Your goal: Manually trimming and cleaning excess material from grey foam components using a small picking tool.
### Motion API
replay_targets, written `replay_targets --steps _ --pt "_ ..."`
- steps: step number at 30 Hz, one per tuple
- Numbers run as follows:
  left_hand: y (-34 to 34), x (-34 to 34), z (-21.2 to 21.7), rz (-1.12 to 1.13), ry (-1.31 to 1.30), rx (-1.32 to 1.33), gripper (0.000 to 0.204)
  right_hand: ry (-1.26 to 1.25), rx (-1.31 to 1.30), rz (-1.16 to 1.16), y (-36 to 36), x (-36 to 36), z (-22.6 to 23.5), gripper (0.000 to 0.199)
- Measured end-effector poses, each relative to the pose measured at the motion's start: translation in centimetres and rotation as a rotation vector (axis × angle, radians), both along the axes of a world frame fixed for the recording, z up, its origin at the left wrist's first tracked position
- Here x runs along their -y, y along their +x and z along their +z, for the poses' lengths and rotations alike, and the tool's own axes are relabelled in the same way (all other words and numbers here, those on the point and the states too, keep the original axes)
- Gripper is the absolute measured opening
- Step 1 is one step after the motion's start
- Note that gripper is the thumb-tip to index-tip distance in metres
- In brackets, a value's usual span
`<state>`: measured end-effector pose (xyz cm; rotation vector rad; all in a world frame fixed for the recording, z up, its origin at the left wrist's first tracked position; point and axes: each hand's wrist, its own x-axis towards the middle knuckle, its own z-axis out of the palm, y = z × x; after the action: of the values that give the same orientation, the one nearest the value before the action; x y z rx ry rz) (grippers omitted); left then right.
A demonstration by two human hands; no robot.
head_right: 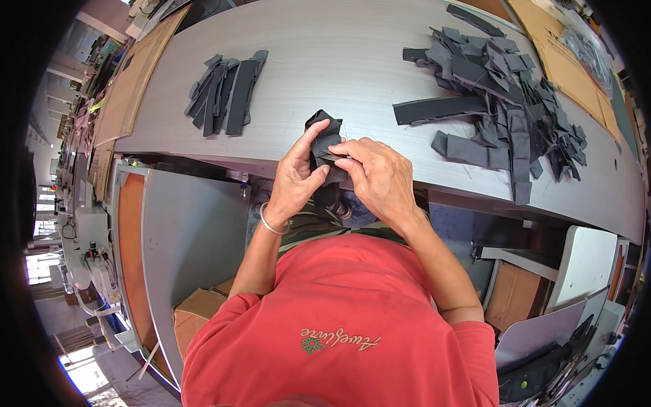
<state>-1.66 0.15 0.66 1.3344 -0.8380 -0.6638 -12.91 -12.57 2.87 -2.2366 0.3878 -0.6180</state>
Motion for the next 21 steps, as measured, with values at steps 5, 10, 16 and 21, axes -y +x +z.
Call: replay_targets --steps 5,10,16,21 --pt "-0.08 -0.03 0.06 -0.002 0.006 -0.017 0.066 0.011 0.019 0.025 -0.04 0.25 0.06 0.014" --pt "0.17 -0.1 -0.33 -0.035 0.024 0.01 0.066 0.081 -0.008 0.041 -0.05 0.36 0.07 0.014" --pt "0.05 -0.03 -0.24 -0.065 0.03 -0.03 0.066 0.048 0.02 0.043 0.0 0.43 -0.34 0.013" --pt "0.01 -0.11 -0.26 -0.077 0.007 -0.081 0.065 -0.01 0.035 0.05 0.08 0.56 -0.33 0.011"
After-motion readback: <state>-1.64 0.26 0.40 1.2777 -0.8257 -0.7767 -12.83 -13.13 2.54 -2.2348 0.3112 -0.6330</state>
